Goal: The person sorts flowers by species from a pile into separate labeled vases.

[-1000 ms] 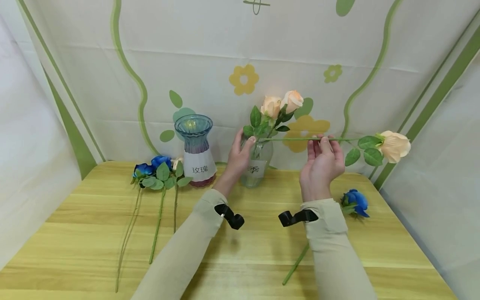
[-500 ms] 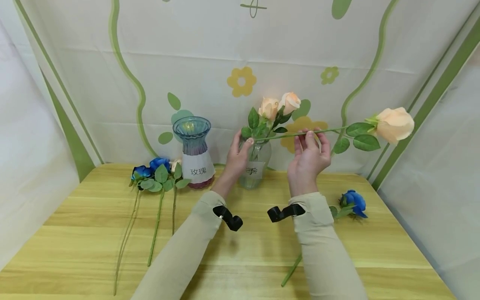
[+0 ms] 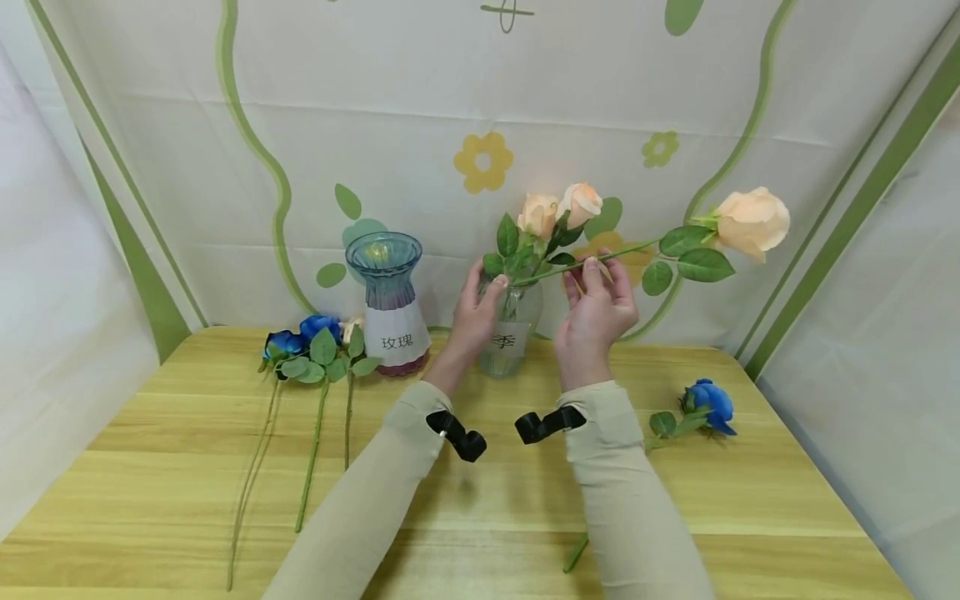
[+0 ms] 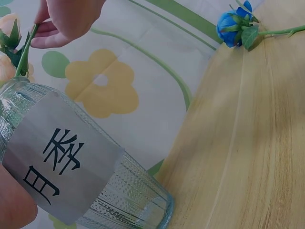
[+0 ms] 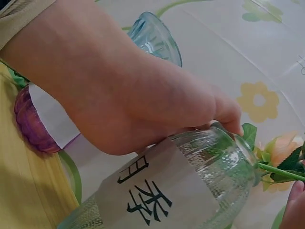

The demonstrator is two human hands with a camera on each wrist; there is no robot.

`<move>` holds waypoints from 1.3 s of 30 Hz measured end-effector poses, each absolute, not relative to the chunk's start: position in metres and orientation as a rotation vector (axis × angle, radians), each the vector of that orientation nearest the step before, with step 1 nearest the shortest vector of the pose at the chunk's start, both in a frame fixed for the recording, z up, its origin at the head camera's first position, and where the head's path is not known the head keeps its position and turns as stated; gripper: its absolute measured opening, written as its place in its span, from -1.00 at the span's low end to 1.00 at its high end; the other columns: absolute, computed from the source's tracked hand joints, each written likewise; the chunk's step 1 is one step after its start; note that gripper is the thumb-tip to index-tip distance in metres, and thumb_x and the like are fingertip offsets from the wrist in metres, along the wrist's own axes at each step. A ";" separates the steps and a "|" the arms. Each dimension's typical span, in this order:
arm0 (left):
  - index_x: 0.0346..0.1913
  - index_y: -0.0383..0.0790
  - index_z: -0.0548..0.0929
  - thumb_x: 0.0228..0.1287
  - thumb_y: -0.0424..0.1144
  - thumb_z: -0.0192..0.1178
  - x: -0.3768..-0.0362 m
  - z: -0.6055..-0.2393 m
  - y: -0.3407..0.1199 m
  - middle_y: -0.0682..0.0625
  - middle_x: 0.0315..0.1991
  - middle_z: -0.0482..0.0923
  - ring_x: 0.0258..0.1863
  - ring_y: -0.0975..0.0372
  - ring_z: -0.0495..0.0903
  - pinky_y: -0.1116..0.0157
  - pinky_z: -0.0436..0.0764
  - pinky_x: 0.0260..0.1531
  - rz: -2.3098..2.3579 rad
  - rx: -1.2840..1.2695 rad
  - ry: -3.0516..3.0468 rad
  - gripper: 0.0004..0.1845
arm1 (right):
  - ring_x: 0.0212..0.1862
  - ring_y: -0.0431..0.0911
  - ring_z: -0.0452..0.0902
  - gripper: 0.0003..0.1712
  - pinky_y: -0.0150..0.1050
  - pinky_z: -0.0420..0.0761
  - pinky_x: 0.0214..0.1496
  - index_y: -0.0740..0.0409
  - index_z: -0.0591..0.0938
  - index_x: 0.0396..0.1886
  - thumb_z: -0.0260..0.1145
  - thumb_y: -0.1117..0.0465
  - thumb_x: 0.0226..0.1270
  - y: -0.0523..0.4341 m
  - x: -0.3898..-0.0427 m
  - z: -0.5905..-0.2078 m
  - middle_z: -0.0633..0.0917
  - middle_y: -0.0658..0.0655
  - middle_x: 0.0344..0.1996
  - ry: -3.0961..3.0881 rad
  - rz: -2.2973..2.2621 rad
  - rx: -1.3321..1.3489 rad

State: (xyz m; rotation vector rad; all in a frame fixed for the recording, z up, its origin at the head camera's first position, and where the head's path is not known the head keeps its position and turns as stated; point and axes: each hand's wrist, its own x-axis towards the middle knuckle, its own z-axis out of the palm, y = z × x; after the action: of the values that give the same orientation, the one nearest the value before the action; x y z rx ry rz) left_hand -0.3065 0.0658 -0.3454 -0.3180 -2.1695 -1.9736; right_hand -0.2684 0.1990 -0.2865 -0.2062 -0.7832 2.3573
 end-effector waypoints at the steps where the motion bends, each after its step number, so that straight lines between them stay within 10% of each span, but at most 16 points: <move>1: 0.68 0.03 0.19 0.62 0.12 0.01 -0.307 -0.346 0.066 0.00 0.68 0.23 0.69 0.04 0.15 -0.25 -0.27 0.65 -1.972 -0.324 -2.166 -0.30 | -0.29 -0.02 0.72 -0.88 -0.25 0.79 -0.13 0.23 0.77 -0.11 0.42 0.43 0.42 0.198 -0.269 -0.288 0.75 0.18 -0.27 -0.784 2.357 -0.206; 39: 0.66 0.02 0.24 0.61 0.07 0.04 -0.309 -0.347 0.067 -0.03 0.65 0.28 0.67 0.04 0.18 -0.25 -0.22 0.64 -1.954 -0.316 -2.152 -0.33 | -0.23 -0.12 0.71 -0.94 -0.27 0.73 -0.02 0.28 0.81 -0.22 0.50 0.34 0.38 0.164 -0.289 -0.312 0.76 0.06 -0.30 -1.097 2.158 -0.265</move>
State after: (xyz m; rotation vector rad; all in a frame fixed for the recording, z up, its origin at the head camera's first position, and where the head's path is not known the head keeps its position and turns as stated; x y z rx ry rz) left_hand -0.3092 0.0671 -0.3466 -0.3164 -2.1522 -1.9537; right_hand -0.2886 0.1638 -0.3117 -0.2653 -1.0971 2.1577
